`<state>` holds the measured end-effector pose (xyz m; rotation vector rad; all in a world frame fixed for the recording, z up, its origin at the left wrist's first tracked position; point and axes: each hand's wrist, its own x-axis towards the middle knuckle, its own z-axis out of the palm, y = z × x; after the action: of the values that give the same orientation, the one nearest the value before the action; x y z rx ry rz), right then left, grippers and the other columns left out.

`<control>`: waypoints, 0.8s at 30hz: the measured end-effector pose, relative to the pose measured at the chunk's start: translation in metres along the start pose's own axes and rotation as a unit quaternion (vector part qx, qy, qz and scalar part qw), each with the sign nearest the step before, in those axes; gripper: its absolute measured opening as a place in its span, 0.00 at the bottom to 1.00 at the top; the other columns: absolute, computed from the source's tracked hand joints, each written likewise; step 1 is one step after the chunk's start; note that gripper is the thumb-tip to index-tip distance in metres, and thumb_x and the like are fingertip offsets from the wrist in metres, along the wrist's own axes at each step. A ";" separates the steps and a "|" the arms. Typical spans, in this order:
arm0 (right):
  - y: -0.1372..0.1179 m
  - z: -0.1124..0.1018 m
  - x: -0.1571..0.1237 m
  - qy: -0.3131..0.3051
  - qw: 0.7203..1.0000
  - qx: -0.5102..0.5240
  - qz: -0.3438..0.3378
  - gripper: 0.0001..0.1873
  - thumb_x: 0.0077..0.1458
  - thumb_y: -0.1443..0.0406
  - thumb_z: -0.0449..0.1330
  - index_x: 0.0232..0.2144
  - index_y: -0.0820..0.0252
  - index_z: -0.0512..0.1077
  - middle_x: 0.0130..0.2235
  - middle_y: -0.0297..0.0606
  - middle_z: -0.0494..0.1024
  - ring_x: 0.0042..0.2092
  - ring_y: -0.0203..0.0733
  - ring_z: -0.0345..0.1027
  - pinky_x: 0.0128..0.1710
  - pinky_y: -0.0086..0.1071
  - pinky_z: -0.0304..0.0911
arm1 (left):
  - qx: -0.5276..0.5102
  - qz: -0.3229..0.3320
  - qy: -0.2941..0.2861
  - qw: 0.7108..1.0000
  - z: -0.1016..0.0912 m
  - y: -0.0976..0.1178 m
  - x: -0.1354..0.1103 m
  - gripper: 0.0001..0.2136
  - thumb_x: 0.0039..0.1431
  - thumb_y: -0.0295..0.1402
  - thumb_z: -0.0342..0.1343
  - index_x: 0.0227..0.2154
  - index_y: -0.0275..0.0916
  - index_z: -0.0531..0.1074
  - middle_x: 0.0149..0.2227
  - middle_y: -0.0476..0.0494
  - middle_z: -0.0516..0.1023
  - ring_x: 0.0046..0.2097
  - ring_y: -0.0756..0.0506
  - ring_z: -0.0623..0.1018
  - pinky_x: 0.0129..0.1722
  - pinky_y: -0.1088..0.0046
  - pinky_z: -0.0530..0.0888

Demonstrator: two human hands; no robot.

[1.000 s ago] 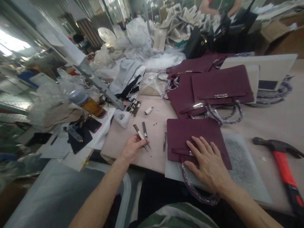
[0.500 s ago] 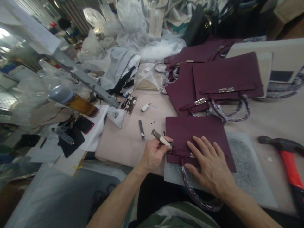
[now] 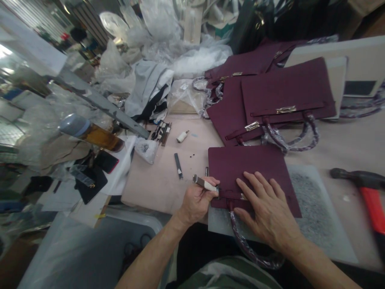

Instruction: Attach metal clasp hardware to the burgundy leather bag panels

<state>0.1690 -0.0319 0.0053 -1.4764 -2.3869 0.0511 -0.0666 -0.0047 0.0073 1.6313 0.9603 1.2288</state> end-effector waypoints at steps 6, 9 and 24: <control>-0.001 0.000 0.000 -0.003 1.000 0.014 0.015 0.30 0.68 0.51 0.46 0.64 0.60 0.65 0.68 0.46 0.57 0.69 0.60 0.44 0.66 0.60 0.45 | 0.043 0.010 0.007 0.999 0.003 -0.001 0.002 0.05 0.66 0.27 0.57 0.43 0.36 0.74 0.44 0.39 0.79 0.46 0.43 0.79 0.48 0.69 0.75; -0.001 0.000 -0.001 -0.005 0.999 0.028 0.029 0.32 0.69 0.48 0.45 0.64 0.59 0.66 0.68 0.44 0.58 0.69 0.58 0.45 0.66 0.59 0.45 | 0.077 0.015 0.032 0.996 0.007 -0.003 0.000 0.05 0.67 0.29 0.58 0.44 0.37 0.74 0.44 0.40 0.80 0.46 0.43 0.79 0.48 0.69 0.75; 0.000 0.003 -0.002 0.004 0.999 0.032 0.029 0.31 0.67 0.50 0.49 0.63 0.59 0.67 0.68 0.45 0.59 0.69 0.58 0.46 0.66 0.59 0.44 | -0.007 -0.038 0.067 0.997 0.014 -0.006 -0.007 0.05 0.69 0.31 0.57 0.44 0.36 0.73 0.43 0.39 0.79 0.45 0.43 0.81 0.47 0.67 0.76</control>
<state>0.1689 -0.0329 0.0019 -1.5137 -2.3132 0.1348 -0.0555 -0.0119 -0.0029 1.5027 1.0858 1.3029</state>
